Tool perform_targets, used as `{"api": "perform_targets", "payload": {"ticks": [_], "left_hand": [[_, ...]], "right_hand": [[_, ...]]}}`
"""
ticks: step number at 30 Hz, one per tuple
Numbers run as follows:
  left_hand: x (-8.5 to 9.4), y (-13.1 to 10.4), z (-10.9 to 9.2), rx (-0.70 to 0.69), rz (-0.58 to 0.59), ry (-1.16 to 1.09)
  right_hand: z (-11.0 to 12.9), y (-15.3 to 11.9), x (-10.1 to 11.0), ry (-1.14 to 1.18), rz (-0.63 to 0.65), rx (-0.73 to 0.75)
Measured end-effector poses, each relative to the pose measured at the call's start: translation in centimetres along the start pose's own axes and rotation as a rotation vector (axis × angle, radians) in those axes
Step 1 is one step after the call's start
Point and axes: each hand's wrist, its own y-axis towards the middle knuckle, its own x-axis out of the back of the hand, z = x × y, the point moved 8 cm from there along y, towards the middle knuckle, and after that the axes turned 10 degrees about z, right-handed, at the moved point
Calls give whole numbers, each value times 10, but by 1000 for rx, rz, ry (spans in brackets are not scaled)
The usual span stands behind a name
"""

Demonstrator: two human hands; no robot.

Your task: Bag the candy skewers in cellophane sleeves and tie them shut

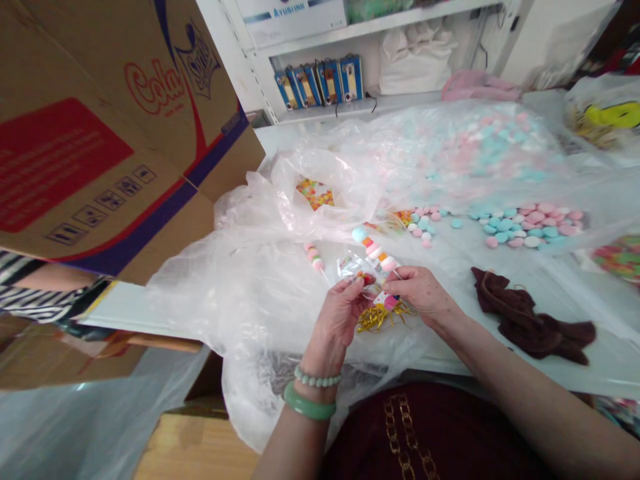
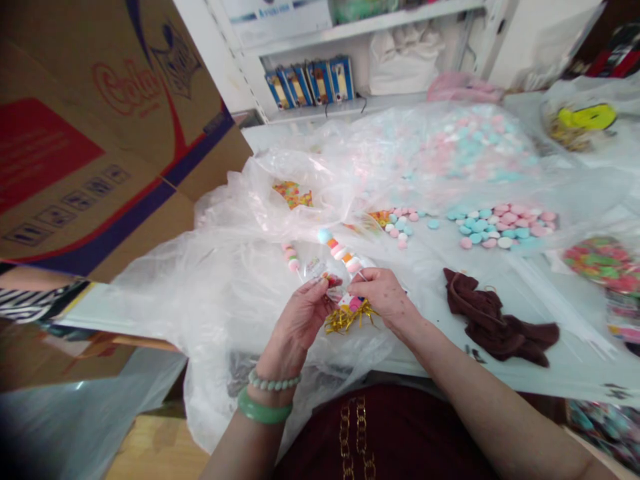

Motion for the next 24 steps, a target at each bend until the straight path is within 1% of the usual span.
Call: {"api": "perform_targets", "payload": {"ticks": [3, 6, 8, 9, 11, 13, 15, 18, 20, 22, 24], "left_hand": [[2, 4, -3, -153, -86, -59], [-5, 8, -1, -228, -116, -117], [-11, 8, 3, -244, -120, -155], [-14, 8, 5, -252, -123, -169], [-16, 7, 8, -267, -143, -185], [-15, 8, 10, -268, -164, -198], [-17, 11, 12, -213, -134, -179], [-19, 16, 15, -102, -87, -84], [-15, 17, 10, -136, -126, -35], [-12, 17, 7, -186, -173, -29], [-14, 16, 6, -209, -200, -41]], "right_hand": [[2, -2, 1, 47, -11, 70], [-1, -4, -8, 141, 37, 102], [-7, -3, -17, 209, 80, 93], [-10, -3, -20, 245, 81, 90], [-14, -2, -19, 293, 42, 95], [-16, -2, -14, 287, -8, 89], [-18, -2, -9, 244, -16, 49], [-20, -3, -3, 197, 14, -22], [-21, -4, -1, 176, 28, -26], [-20, -4, -2, 193, 37, 17], [-19, -4, -4, 218, 47, 61]]}}
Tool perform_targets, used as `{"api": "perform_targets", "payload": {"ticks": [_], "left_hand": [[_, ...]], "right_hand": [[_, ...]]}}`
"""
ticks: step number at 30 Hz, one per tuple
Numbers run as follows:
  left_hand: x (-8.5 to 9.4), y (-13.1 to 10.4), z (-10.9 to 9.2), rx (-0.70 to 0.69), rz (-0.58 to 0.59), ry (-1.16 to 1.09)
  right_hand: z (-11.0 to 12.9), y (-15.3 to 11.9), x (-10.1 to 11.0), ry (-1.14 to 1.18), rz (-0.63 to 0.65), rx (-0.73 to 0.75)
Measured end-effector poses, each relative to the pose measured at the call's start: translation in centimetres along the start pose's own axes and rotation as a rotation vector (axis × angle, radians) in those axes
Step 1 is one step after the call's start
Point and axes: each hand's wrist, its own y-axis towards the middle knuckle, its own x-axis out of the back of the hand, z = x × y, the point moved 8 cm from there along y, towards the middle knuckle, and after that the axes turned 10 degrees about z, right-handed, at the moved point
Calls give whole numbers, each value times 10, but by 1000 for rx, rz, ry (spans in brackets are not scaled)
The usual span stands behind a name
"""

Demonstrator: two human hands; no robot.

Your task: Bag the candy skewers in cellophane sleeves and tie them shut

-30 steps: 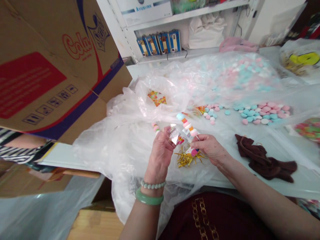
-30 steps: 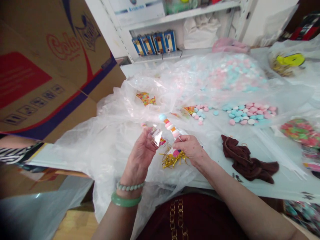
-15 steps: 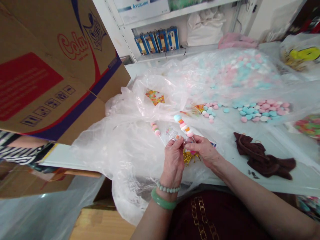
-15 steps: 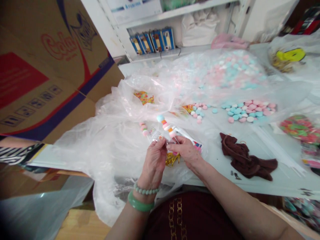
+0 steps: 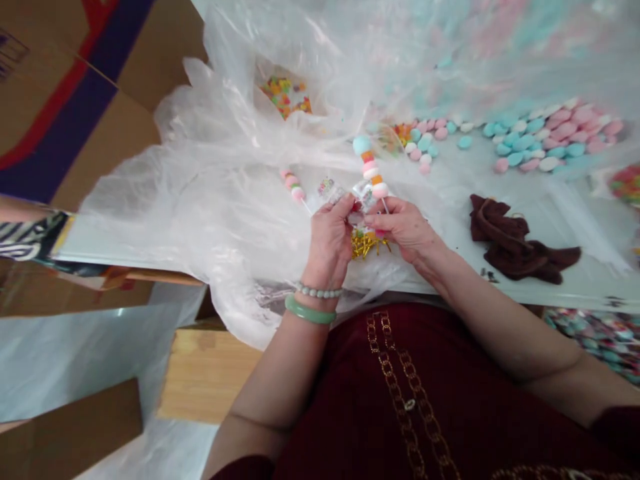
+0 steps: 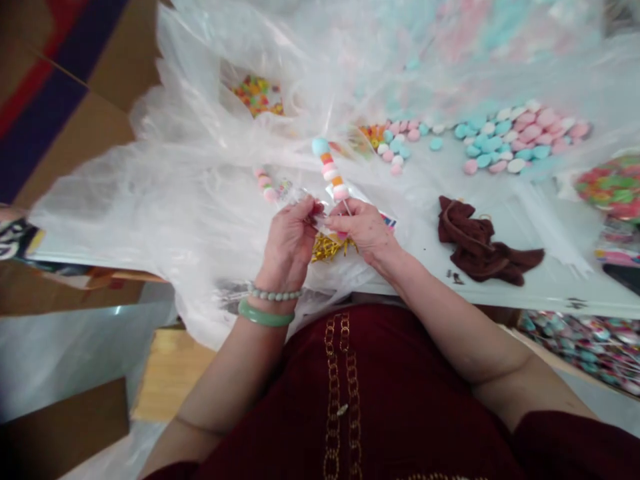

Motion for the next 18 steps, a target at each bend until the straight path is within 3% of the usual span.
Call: {"api": "perform_targets", "payload": {"ticks": [4, 8, 14, 18], "left_hand": [[-5, -4, 0, -34, -38, -57], [3, 4, -4, -47, -82, -95], [14, 15, -10, 103, 30, 5], [24, 11, -15, 41, -76, -2]], "right_hand": [[4, 1, -2, -18, -48, 76], [12, 2, -1, -37, -103, 138], [1, 0, 7, -23, -131, 2], [-7, 0, 0, -41, -95, -28]]}}
